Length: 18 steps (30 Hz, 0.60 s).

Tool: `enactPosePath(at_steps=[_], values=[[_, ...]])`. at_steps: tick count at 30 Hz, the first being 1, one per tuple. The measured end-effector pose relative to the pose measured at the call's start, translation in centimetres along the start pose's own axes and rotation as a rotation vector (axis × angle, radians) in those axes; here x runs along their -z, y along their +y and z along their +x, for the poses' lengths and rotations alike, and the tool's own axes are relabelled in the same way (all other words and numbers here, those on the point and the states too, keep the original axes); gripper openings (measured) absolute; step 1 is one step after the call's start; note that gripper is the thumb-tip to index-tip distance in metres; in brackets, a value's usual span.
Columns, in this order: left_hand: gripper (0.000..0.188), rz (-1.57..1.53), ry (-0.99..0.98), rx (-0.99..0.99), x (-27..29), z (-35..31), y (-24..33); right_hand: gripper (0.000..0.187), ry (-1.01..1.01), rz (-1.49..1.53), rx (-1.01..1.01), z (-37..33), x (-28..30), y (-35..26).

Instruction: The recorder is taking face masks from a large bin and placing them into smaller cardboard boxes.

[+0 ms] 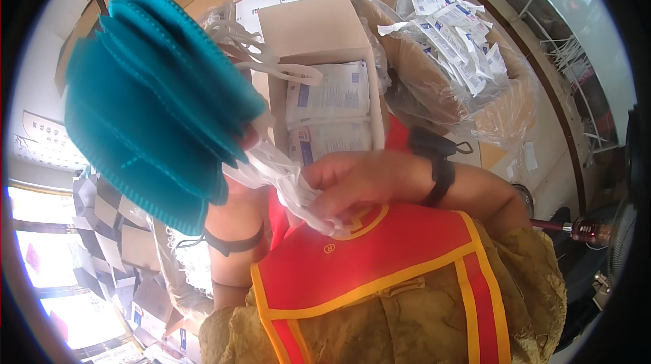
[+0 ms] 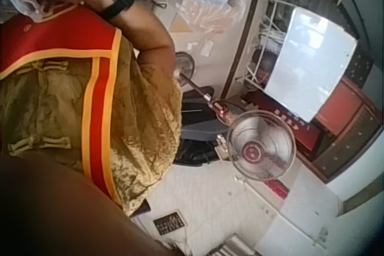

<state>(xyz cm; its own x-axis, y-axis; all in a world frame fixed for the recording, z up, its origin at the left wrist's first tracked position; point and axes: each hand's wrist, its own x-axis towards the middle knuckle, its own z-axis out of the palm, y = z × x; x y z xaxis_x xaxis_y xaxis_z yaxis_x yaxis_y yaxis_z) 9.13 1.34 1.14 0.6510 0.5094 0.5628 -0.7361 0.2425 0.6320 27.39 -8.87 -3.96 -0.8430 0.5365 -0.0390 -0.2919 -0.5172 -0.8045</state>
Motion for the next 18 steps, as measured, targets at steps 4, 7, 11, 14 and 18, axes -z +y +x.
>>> enactPosePath(at_steps=[4, 7, 11, 14, 18], values=[[0.05, 0.203, 0.171, -0.06, -1.7, -0.2, 0.2, 0.025, -0.011, -0.406, 0.046, 0.3, 1.5, -0.5], [0.05, 0.342, 0.288, -0.09, -4.3, -2.1, 0.0, 0.027, 0.145, -0.577, 0.026, -1.7, 3.4, -1.8], [0.051, 0.552, 0.477, -0.165, -5.5, -3.0, 2.0, 0.029, 0.264, -0.432, -0.019, -3.6, 2.4, -3.4], [0.051, 0.673, 0.569, -0.175, -6.0, -3.4, 1.9, 0.031, 0.275, -0.506, -0.023, -5.2, 2.5, -3.7], [0.051, 0.823, 0.695, -0.216, -6.1, -2.9, 2.2, 0.033, 0.263, -0.46, -0.106, -6.7, 0.6, -4.8]])
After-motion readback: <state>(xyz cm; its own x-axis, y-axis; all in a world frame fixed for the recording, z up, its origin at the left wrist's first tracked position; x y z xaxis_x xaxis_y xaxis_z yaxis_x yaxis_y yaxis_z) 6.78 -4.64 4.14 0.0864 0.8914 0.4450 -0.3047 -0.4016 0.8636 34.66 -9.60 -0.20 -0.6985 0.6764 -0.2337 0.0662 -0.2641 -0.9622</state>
